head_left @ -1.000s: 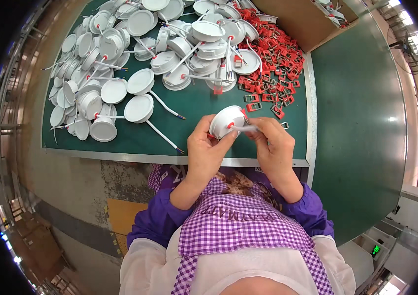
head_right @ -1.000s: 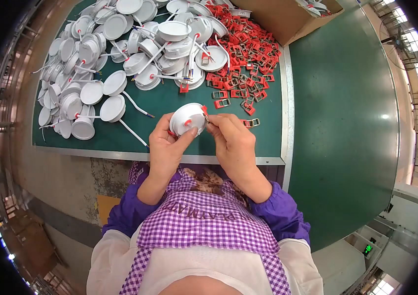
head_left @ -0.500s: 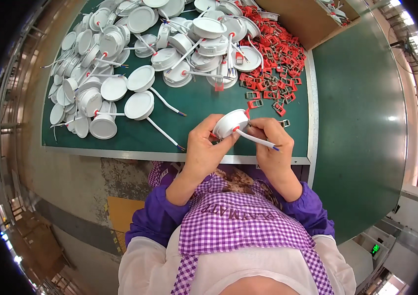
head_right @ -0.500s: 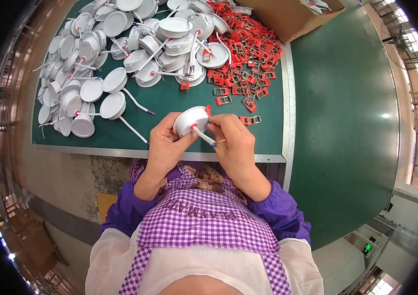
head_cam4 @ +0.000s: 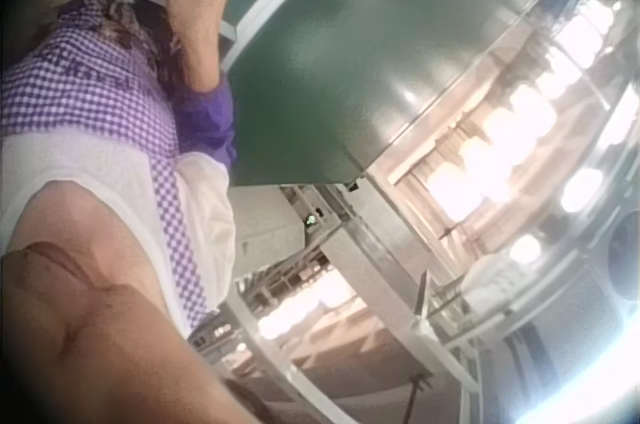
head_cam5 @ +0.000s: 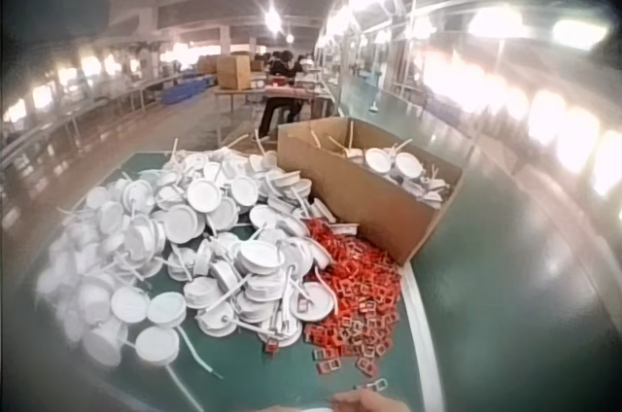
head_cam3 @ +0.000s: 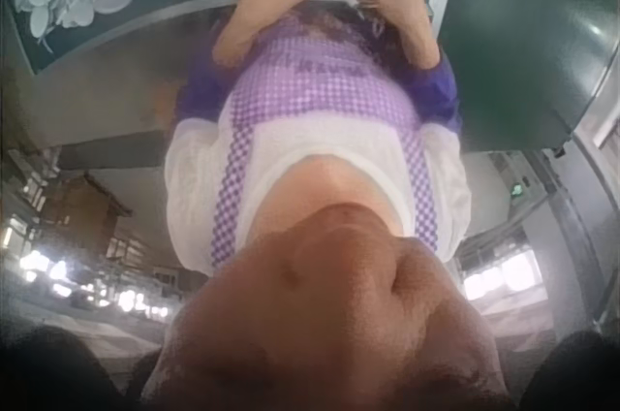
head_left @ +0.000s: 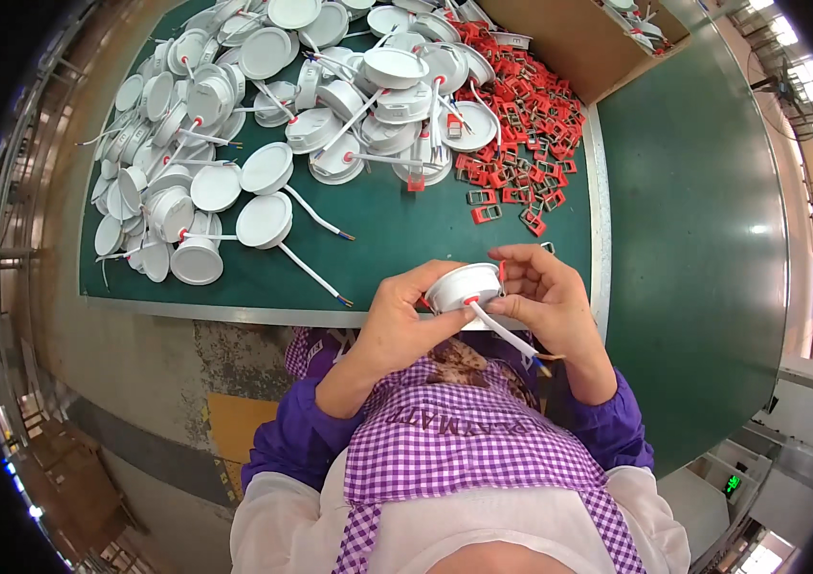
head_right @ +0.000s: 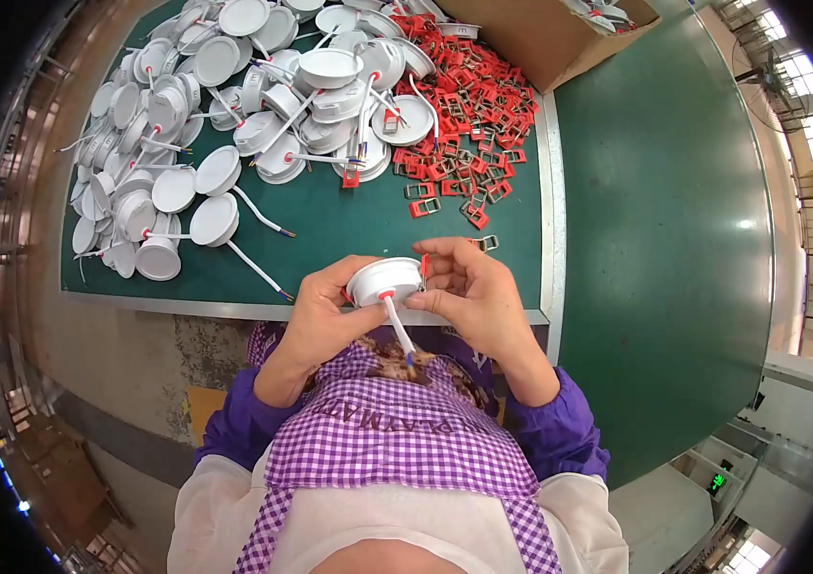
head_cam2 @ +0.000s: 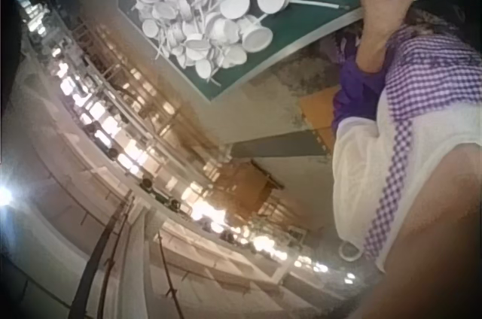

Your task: The person assembles light fixtures by attaching clips to round light housings by hand.

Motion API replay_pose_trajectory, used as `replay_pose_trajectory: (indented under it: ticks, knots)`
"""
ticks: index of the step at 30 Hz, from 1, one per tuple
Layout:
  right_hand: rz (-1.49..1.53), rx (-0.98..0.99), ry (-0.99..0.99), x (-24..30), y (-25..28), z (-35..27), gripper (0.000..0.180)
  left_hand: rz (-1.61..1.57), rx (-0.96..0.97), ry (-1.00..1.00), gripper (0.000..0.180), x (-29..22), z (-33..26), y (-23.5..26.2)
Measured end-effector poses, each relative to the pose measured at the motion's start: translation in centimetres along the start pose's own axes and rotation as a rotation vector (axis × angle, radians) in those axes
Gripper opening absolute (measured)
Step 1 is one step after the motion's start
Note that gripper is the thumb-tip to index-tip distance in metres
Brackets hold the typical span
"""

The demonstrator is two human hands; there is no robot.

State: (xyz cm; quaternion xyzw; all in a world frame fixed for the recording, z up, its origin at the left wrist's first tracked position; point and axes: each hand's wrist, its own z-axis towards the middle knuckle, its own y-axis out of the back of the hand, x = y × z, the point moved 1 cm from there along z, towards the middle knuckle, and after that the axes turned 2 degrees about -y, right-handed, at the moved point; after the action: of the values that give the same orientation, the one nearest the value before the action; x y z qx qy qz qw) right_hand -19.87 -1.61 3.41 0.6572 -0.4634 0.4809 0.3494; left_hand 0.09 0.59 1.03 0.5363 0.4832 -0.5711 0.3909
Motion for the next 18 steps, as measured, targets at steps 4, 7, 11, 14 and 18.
replay_pose_trajectory:
  ticks: [4,7,11,14,18]
  knots:
    - [0.098,0.016,-0.092,-0.5,0.4,0.6,0.044,0.006,0.078,0.086,0.040,0.1,-0.1,0.0]
    - [0.159,0.015,-0.119,-0.5,1.2,1.0,0.043,-0.075,0.085,0.152,0.046,0.4,0.4,-0.3]
    - [-0.075,-0.131,0.008,4.1,5.5,4.0,0.036,-0.146,-0.092,-0.013,0.057,-0.8,0.9,-1.2]
    - [0.213,-0.468,0.552,9.8,7.9,7.2,0.031,0.084,-0.159,-0.114,0.057,-1.0,1.1,1.2]
    - [-0.047,-0.496,0.500,8.7,6.9,7.9,0.028,0.806,-0.416,-0.409,0.054,-2.1,0.0,6.8]
